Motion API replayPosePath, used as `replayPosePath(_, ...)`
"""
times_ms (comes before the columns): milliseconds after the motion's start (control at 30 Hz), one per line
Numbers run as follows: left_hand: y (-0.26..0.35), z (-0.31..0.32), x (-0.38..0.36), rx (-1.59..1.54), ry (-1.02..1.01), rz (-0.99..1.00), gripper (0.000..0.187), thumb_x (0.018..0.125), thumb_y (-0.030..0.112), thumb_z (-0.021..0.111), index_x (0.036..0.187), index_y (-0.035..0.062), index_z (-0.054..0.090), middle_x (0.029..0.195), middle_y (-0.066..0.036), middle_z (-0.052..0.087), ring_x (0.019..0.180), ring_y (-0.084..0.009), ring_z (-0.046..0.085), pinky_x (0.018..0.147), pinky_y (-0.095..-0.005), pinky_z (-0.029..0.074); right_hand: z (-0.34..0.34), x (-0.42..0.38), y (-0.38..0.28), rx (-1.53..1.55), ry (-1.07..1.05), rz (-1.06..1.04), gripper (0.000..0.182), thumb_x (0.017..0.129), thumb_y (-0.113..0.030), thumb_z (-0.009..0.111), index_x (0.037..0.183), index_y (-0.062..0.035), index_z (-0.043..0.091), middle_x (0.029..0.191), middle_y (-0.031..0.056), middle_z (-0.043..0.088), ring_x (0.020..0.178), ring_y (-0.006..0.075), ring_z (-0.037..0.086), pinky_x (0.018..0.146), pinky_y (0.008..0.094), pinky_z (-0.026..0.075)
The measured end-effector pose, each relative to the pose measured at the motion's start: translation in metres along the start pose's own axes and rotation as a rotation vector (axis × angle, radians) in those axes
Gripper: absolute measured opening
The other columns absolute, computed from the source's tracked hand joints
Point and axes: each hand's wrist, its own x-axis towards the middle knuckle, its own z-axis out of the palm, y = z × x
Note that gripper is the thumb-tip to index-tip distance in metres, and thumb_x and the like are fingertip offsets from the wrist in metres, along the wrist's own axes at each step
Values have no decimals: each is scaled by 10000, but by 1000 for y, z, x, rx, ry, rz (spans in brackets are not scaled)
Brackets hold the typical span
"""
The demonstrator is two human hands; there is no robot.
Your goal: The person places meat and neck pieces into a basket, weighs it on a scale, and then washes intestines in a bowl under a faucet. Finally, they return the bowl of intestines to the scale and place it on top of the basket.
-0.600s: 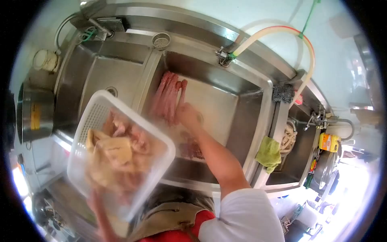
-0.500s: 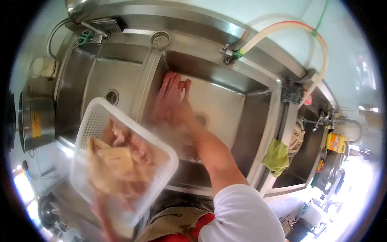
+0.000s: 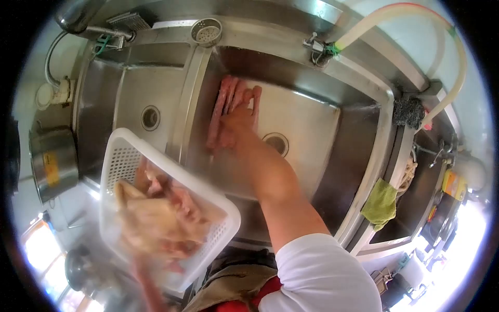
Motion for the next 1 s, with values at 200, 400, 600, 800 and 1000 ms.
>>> replayPosePath(200, 43, 23, -16, -90, 2, -47, 405, 878, 247, 655, 1149, -26, 531, 960, -75, 617, 805, -156, 599, 677, -291, 491, 1, 16, 18, 214, -163, -31, 802, 649, -259, 769, 1265, 106, 408, 1152, 246, 577, 1033, 336, 599, 846, 371, 502)
replayPosePath(400, 66, 36, -27, -184, 21, -70, 442, 885, 281, 640, 1166, -37, 516, 984, -87, 611, 805, -173, 604, 672, -309, 497, -31, -31, 5, 924, -287, -50, 758, 660, -158, 768, 1278, 93, 407, 1148, 182, 580, 998, 288, 596, 819, 365, 501)
replayPosePath(600, 25, 11, -2, -11, -66, 49, 473, 873, 295, 655, 1172, -42, 508, 993, -90, 605, 816, -175, 603, 684, -312, 496, -9, 0, 17, 896, -239, -98, 778, 688, -139, 763, 1312, 93, 359, 1232, 186, 527, 1110, 284, 532, 921, 393, 450)
replayPosePath(800, 5, -6, 7, 38, -64, 5, 454, 879, 283, 646, 1167, -42, 515, 988, -89, 609, 823, -170, 603, 692, -306, 495, -10, -24, 3, 1018, -340, 13, 760, 687, -205, 772, 1274, 108, 404, 1237, 195, 510, 1129, 313, 503, 947, 473, 412)
replayPosePath(1000, 59, 30, -19, -194, -70, -212, 436, 897, 256, 619, 1201, -38, 513, 1023, -90, 613, 890, -166, 604, 717, -303, 497, 25, 41, 56, 769, -267, 240, 564, 683, -302, 757, 1155, -49, 582, 1112, 135, 549, 1070, 297, 493, 862, 449, 442)
